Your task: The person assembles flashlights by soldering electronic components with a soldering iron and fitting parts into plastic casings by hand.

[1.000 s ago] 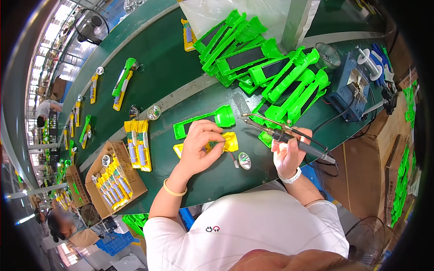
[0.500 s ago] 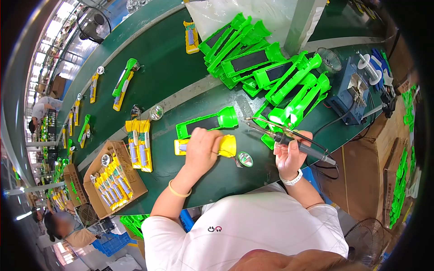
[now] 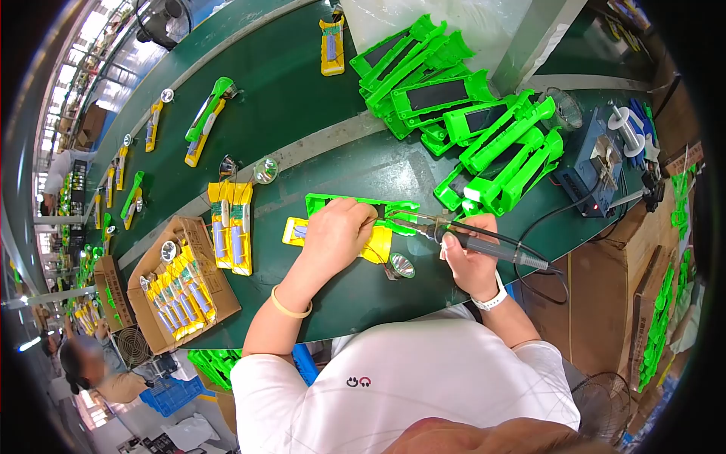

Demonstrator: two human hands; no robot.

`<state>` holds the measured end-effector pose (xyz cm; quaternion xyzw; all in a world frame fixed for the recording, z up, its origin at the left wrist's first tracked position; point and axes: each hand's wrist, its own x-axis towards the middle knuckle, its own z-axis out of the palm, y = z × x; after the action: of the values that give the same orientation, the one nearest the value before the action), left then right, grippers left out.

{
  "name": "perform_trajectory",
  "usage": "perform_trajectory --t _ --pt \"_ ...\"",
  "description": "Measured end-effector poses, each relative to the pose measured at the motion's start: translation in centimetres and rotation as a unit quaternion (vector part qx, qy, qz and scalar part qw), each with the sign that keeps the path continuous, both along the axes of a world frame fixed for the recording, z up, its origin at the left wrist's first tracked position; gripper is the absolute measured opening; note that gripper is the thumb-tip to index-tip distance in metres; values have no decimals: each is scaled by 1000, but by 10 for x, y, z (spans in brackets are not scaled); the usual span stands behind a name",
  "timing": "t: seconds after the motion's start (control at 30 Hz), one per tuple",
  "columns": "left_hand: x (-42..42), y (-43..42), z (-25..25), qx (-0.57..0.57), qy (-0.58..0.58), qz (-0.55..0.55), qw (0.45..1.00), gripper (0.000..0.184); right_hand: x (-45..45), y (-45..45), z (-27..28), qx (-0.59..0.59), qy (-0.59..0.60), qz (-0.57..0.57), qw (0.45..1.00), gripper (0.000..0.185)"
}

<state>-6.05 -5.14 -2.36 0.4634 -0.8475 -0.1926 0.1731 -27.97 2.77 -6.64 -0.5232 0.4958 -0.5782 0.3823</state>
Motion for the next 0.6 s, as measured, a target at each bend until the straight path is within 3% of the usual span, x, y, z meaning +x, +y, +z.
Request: perform_trajectory --t 0.03,0.07,0.17,0.27,0.47,0.6 --pt "-1 0 0 3 -3 3 1000 6 -1 -1 -1 -8 55 -2 998 26" --pt "-1 -1 0 6 -6 6 1000 6 3 -1 -1 15 4 -9 1000 24" --pt "0 -1 0 12 -3 11 1000 6 6 -3 4 37 7 0 999 24" --pt "-1 -2 -1 10 6 15 1000 6 9 -8 10 7 105 1 994 24" --pt "-2 -1 -3 11 7 19 1000 6 8 -6 3 -17 141 -5 990 25" --pt "-1 -1 -3 8 10 20 1000 6 8 -2 12 -27 -131 -28 991 24"
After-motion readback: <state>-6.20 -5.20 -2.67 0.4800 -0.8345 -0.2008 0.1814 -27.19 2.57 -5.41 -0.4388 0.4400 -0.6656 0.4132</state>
